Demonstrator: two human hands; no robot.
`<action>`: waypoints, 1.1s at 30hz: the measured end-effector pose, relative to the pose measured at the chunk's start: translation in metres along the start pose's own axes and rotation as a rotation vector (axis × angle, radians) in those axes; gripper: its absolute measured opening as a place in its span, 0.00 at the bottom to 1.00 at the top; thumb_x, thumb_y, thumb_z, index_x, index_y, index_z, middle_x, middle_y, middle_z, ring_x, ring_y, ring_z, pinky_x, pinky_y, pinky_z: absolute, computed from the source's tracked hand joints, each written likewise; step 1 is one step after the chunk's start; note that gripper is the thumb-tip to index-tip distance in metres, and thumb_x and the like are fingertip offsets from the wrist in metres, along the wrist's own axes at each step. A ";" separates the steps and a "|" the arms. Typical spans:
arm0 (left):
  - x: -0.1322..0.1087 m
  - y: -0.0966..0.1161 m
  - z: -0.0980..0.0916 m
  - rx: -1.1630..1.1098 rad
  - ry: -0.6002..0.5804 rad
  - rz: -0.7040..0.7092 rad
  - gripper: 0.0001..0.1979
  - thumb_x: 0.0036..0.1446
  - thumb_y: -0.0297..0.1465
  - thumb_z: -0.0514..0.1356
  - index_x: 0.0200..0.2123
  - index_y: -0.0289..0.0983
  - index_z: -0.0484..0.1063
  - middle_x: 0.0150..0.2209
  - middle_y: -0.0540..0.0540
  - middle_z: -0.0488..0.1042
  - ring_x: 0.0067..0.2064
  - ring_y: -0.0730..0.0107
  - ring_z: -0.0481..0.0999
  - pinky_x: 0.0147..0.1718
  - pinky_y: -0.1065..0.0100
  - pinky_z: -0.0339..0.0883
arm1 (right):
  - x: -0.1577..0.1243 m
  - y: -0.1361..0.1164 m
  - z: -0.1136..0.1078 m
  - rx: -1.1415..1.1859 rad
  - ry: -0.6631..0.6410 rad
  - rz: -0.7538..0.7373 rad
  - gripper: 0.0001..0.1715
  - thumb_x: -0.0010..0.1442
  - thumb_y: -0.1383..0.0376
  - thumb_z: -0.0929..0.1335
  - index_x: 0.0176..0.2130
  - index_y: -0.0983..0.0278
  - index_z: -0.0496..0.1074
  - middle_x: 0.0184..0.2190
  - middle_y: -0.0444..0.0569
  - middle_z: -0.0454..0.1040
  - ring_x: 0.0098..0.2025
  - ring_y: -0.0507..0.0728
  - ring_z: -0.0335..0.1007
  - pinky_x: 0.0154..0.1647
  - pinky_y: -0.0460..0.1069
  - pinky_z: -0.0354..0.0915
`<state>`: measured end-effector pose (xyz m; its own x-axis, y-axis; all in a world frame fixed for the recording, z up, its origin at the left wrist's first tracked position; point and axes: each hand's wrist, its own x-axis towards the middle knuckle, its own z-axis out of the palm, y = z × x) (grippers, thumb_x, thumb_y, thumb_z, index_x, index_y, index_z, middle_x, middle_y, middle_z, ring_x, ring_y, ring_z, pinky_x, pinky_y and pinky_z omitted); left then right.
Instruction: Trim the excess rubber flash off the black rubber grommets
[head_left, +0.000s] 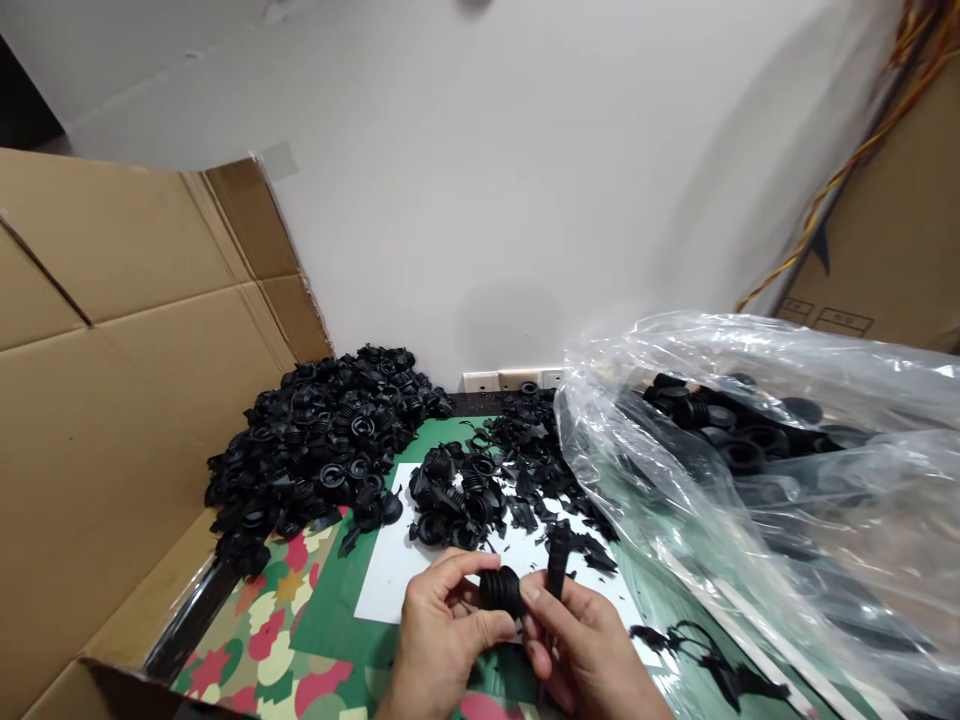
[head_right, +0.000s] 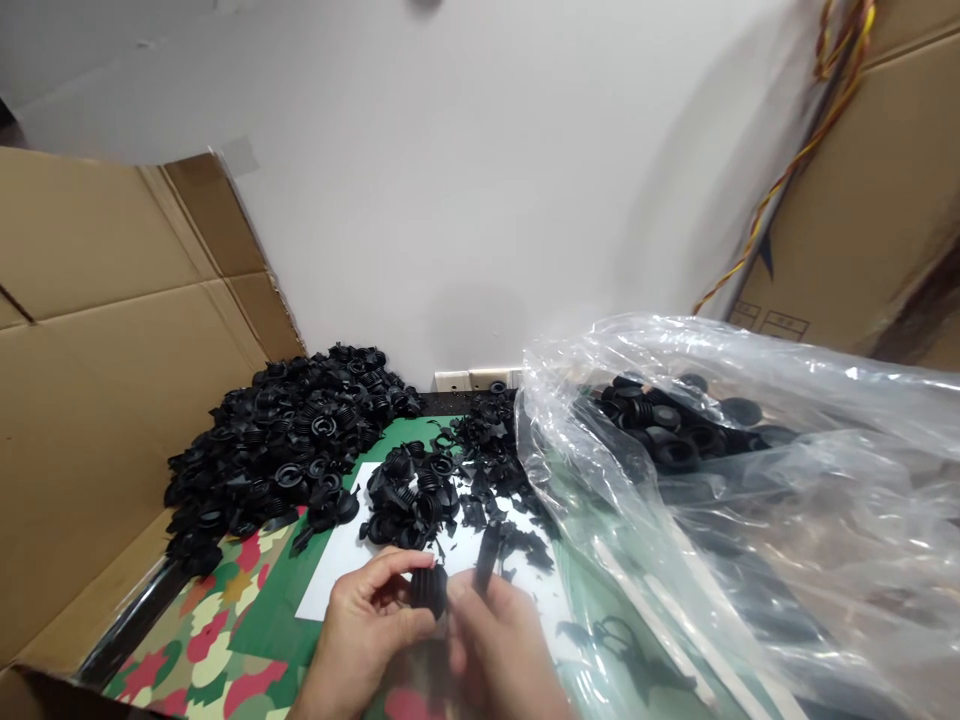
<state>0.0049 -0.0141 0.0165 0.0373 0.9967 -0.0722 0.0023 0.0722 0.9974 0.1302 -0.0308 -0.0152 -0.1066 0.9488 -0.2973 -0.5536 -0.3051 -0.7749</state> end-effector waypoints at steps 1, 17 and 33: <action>-0.001 0.001 0.000 0.037 -0.013 0.001 0.18 0.33 0.17 0.66 0.31 0.38 0.81 0.27 0.52 0.70 0.26 0.74 0.68 0.24 0.75 0.63 | 0.000 -0.001 -0.001 0.029 -0.016 0.016 0.26 0.44 0.48 0.73 0.19 0.65 0.65 0.08 0.38 0.61 0.09 0.42 0.43 0.09 0.40 0.39; -0.014 0.006 -0.003 0.163 -0.021 0.084 0.23 0.38 0.18 0.63 0.39 0.40 0.78 0.33 0.51 0.70 0.24 0.77 0.64 0.23 0.75 0.59 | 0.000 0.002 -0.001 0.128 -0.056 0.061 0.25 0.41 0.51 0.76 0.18 0.66 0.65 0.09 0.38 0.62 0.11 0.42 0.46 0.09 0.39 0.41; -0.004 -0.008 -0.007 -0.189 -0.091 -0.123 0.21 0.40 0.30 0.70 0.41 0.34 0.76 0.28 0.48 0.75 0.17 0.80 0.68 0.13 0.79 0.55 | 0.004 -0.001 -0.003 0.120 -0.053 0.060 0.24 0.45 0.50 0.74 0.23 0.69 0.71 0.10 0.40 0.65 0.09 0.43 0.51 0.08 0.39 0.45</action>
<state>-0.0024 -0.0181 0.0087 0.1385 0.9731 -0.1839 -0.1740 0.2067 0.9628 0.1324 -0.0268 -0.0171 -0.1839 0.9332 -0.3089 -0.6397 -0.3522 -0.6832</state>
